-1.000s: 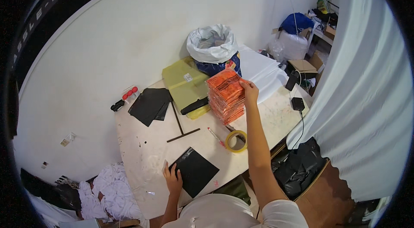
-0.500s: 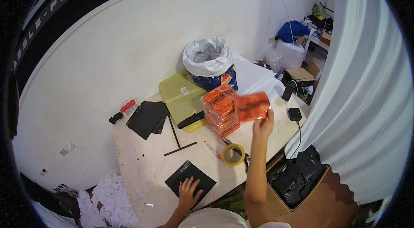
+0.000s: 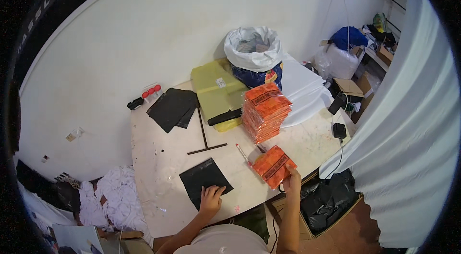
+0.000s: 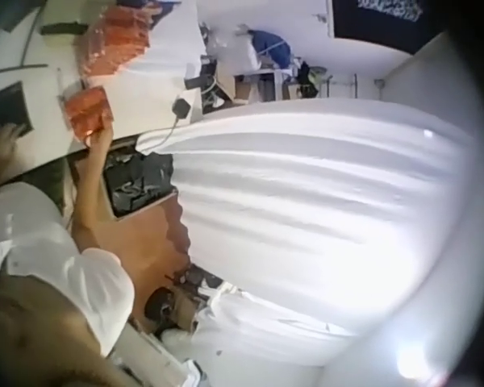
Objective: Packaging and labeling small black square items using tape, scissors, and a marker.
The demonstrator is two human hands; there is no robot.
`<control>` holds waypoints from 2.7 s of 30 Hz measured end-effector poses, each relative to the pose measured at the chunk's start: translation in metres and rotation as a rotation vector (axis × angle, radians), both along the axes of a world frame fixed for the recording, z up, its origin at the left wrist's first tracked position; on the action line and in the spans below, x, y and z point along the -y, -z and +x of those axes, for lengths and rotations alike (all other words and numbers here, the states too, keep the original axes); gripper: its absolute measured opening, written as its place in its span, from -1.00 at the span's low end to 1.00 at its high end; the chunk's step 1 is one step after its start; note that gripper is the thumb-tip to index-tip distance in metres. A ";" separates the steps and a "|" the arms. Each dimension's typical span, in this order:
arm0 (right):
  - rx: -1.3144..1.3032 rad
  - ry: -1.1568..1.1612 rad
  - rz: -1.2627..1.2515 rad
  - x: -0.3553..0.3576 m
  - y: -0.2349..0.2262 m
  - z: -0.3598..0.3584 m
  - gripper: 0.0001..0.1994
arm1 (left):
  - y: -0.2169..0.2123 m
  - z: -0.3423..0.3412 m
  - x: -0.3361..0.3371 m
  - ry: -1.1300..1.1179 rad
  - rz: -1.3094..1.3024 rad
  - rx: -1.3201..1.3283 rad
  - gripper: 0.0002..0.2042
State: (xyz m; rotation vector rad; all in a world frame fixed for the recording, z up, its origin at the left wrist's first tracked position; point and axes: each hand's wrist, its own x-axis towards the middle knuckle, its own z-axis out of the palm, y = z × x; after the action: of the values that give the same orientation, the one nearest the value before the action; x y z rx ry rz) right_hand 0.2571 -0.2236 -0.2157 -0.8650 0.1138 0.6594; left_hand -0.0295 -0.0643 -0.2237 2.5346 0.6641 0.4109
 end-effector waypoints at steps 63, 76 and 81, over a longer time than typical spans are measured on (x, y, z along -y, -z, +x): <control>1.445 -1.532 -0.472 -0.099 -0.078 -0.088 -0.61 | -0.003 -0.001 -0.013 -0.342 -0.784 0.331 -0.72; -0.156 -0.695 -0.066 -0.045 -0.071 -0.073 -0.66 | -0.062 0.012 -0.029 -0.505 -0.498 0.320 -0.62; -0.138 -0.713 0.149 -0.035 -0.076 -0.075 -0.66 | -0.038 0.009 -0.039 -0.457 -0.556 0.254 -0.65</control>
State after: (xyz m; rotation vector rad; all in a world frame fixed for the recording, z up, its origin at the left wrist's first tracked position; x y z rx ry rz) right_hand 0.1820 -0.1887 -0.1394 -0.7062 -0.1293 1.3776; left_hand -0.0207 -0.0258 -0.1859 1.7674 1.0838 0.5932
